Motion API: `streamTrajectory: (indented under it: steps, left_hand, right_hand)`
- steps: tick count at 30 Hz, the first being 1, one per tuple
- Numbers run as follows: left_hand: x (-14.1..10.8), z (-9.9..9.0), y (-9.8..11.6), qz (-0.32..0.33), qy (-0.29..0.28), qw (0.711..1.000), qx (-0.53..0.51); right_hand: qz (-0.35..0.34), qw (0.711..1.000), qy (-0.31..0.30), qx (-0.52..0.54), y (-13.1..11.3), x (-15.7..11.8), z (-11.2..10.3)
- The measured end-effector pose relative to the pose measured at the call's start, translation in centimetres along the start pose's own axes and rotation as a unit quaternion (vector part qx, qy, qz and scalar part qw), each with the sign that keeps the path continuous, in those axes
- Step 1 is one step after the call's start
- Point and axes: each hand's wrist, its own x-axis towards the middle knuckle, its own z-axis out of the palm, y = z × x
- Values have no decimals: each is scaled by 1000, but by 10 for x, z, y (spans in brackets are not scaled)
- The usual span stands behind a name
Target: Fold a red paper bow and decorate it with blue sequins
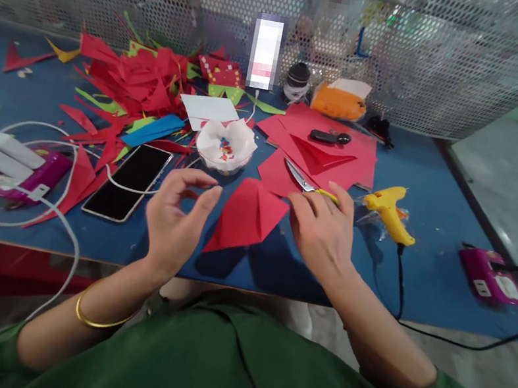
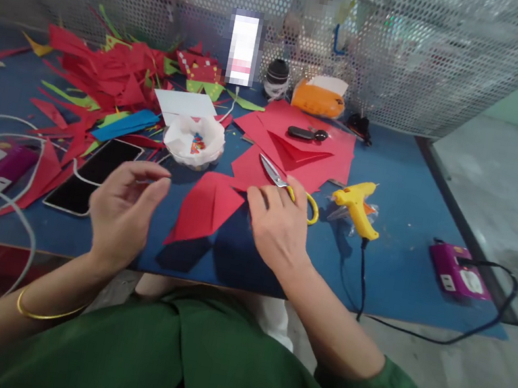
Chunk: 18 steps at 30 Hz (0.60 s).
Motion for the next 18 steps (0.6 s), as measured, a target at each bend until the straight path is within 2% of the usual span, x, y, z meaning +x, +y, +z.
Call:
streamTrajectory:
  steps: [1,2,4,5,6,7,8,10,12,13,15,18]
  left_hand:
    - [-3,-2,5,40,46,998,-19]
    - [-7,-4,11,67,69,994,-42]
    - [-17,-5,22,109,41,987,-114]
    - [-22,-4,27,109,-3,983,-146]
    - [-26,-1,31,88,-95,980,-149]
    - [-28,3,34,40,-189,971,-138]
    - [-29,9,36,-20,-243,960,-138]
    - [-26,25,38,-183,-229,935,-198]
    - [-20,41,37,-316,-163,882,-310]
    - [-18,48,36,-354,-139,858,-346]
    - [-16,57,34,-400,-97,829,-378]
    - [-21,61,27,-426,-75,823,-369]
  right_hand:
    - [10,1000,1,-9,3,3,-3]
    - [19,1000,8,-18,6,6,-5]
    - [33,998,31,-30,11,10,-10]
    - [41,998,42,-30,11,12,-12]
    - [47,997,50,-26,11,13,-14]
    - [50,997,55,-20,9,13,-17]
    - [49,997,59,-13,7,13,-19]
    - [25,998,64,-9,-1,11,-21]
    - [-14,996,78,-29,-10,6,-21]
    - [-31,995,82,-41,-16,4,-20]
    - [-51,994,82,-53,-25,-3,-18]
    - [-43,998,48,-11,-35,-14,-17]
